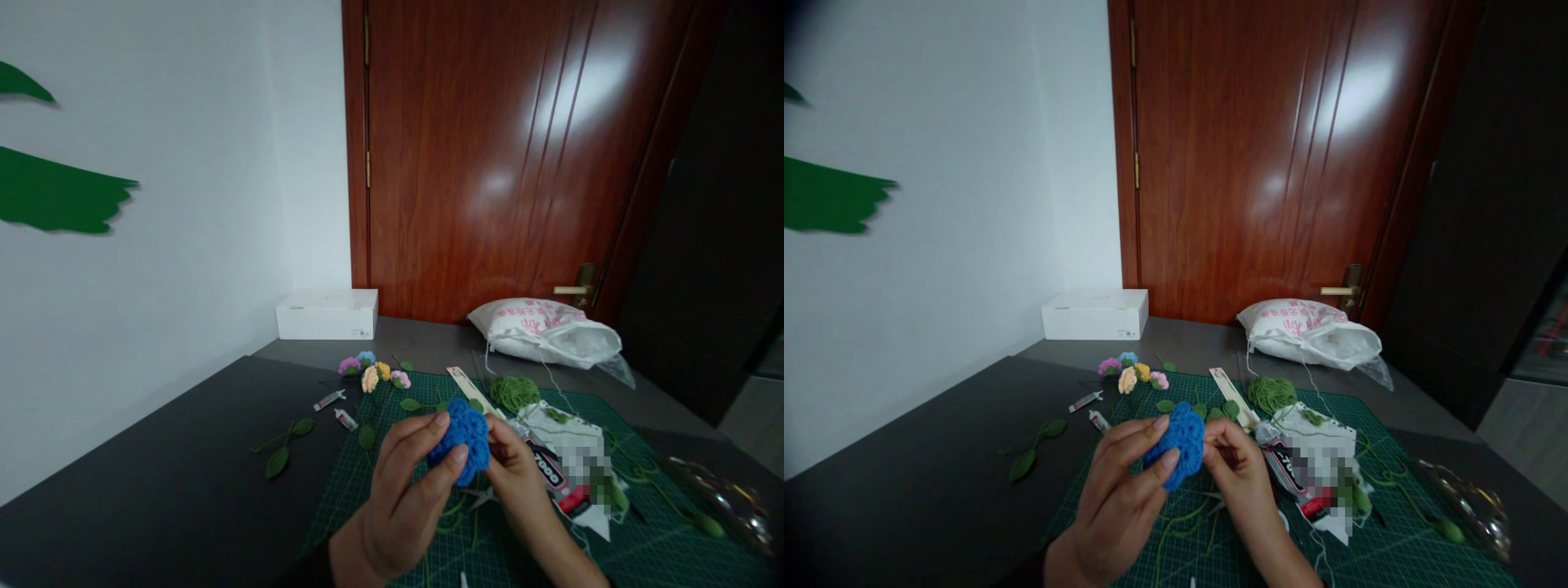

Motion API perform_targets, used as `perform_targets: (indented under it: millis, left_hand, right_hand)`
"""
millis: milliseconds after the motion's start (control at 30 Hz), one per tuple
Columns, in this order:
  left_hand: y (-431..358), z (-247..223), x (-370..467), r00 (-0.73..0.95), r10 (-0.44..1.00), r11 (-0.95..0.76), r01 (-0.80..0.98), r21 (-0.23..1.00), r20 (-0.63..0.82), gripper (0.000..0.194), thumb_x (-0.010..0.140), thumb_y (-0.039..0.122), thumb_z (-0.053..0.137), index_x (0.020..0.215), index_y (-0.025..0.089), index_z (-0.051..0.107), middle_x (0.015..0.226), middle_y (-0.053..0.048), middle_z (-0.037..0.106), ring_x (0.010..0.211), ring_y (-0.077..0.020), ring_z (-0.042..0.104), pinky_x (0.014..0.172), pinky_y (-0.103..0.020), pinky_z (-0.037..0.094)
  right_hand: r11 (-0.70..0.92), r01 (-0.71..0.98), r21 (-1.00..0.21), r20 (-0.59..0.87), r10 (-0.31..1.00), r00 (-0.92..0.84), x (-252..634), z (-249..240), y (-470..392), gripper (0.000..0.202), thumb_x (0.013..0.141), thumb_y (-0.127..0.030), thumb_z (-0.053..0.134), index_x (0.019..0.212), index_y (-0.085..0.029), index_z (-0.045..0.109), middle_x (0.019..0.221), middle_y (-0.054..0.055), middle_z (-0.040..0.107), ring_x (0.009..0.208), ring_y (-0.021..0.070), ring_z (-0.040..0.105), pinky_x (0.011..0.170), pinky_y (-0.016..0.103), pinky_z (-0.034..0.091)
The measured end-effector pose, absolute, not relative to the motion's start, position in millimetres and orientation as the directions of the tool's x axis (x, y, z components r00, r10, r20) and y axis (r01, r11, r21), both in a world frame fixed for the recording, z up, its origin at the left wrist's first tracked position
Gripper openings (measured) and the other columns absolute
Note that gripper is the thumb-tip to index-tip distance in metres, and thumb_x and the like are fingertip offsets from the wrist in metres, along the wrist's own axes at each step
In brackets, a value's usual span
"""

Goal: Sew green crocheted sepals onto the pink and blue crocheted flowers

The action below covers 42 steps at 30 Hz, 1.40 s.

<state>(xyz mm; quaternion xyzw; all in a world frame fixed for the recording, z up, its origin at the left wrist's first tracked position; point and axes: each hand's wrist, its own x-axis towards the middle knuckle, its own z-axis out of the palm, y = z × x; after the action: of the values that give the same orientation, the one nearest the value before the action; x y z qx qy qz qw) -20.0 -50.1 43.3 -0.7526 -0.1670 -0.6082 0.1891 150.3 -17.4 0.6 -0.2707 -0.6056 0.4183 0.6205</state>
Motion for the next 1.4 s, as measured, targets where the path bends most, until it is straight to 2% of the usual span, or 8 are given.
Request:
perform_targets:
  millis: [167, 433, 767, 933, 1100, 1267, 1400]
  left_hand:
    - [-49.8, 41.8, -20.5, 0.191, 0.028, -0.859, 0.507, -0.074, 0.981, 0.025, 0.089, -0.002, 0.058, 0.11, 0.011, 0.065, 0.12, -0.014, 0.063, 0.114, -0.0229, 0.061, 0.088, -0.038, 0.06]
    - [-51.0, 45.2, -19.9, 0.197, 0.031, -0.859, 0.506, -0.074, 0.98, 0.025, 0.089, -0.003, 0.056, 0.107, 0.01, 0.066, 0.117, -0.014, 0.064, 0.113, -0.0218, 0.062, 0.09, -0.036, 0.059]
    - [-50.1, 42.0, -20.3, 0.211, 0.037, -0.872, 0.484, -0.071, 0.977, 0.025, 0.09, -0.004, 0.055, 0.108, 0.009, 0.065, 0.121, -0.014, 0.061, 0.116, -0.0223, 0.059, 0.092, -0.037, 0.058]
    - [-51.3, 44.1, -21.6, 0.23, 0.029, -0.867, 0.49, -0.09, 0.973, 0.022, 0.091, -0.002, 0.055, 0.107, 0.008, 0.066, 0.12, -0.015, 0.062, 0.116, -0.023, 0.06, 0.092, -0.037, 0.058]
    - [-52.1, 47.1, -20.8, 0.216, 0.034, -0.87, 0.487, -0.078, 0.976, 0.024, 0.089, -0.003, 0.056, 0.107, 0.008, 0.066, 0.116, -0.015, 0.065, 0.114, -0.023, 0.062, 0.09, -0.037, 0.059]
    - [-52.8, 47.2, -20.3, 0.209, 0.049, -0.878, 0.475, -0.058, 0.977, 0.025, 0.089, -0.003, 0.055, 0.108, 0.009, 0.066, 0.116, -0.015, 0.065, 0.113, -0.0228, 0.062, 0.088, -0.037, 0.06]
    - [-53.0, 46.5, -20.1, 0.202, 0.06, -0.884, 0.466, -0.042, 0.978, 0.026, 0.088, -0.004, 0.056, 0.108, 0.009, 0.066, 0.117, -0.015, 0.065, 0.112, -0.0225, 0.061, 0.088, -0.037, 0.059]
  right_hand:
    - [0.493, -0.208, -0.845, 0.514, 0.856, -0.058, 151.3, 1.6, -18.3, 0.017, 0.078, -0.036, 0.078, 0.077, -0.022, 0.069, 0.071, -0.001, 0.066, 0.065, 0.0151, 0.061, 0.06, 0.022, 0.048]
    - [0.543, -0.018, -0.839, 0.544, 0.839, -0.004, 153.5, 3.5, -21.6, 0.028, 0.085, -0.044, 0.069, 0.07, -0.021, 0.069, 0.064, 0.0, 0.062, 0.061, 0.0168, 0.056, 0.059, 0.025, 0.046]
    - [0.536, -0.033, -0.843, 0.537, 0.839, -0.084, 152.2, 2.5, -22.5, 0.033, 0.092, -0.048, 0.06, 0.074, -0.023, 0.071, 0.061, -0.001, 0.066, 0.059, 0.0172, 0.061, 0.059, 0.025, 0.048]
    - [0.561, 0.018, -0.828, 0.557, 0.826, -0.09, 151.1, 2.3, -22.5, 0.04, 0.092, -0.051, 0.058, 0.067, -0.022, 0.068, 0.059, 0.0, 0.064, 0.057, 0.0171, 0.06, 0.057, 0.025, 0.047]
    - [0.606, 0.089, -0.79, 0.599, 0.795, -0.094, 152.5, 5.1, -23.3, 0.041, 0.095, -0.046, 0.055, 0.063, -0.022, 0.063, 0.058, 0.0, 0.061, 0.056, 0.0167, 0.058, 0.057, 0.026, 0.045]
    - [0.676, 0.229, -0.7, 0.69, 0.723, -0.026, 158.5, 10.1, -24.2, 0.031, 0.095, -0.034, 0.055, 0.067, -0.023, 0.063, 0.064, 0.0, 0.062, 0.061, 0.0176, 0.057, 0.06, 0.026, 0.045]
    - [0.714, 0.277, -0.644, 0.743, 0.669, 0.003, 160.4, 12.6, -22.1, 0.023, 0.093, -0.026, 0.057, 0.071, -0.023, 0.063, 0.069, 0.0, 0.061, 0.066, 0.0178, 0.057, 0.063, 0.026, 0.045]
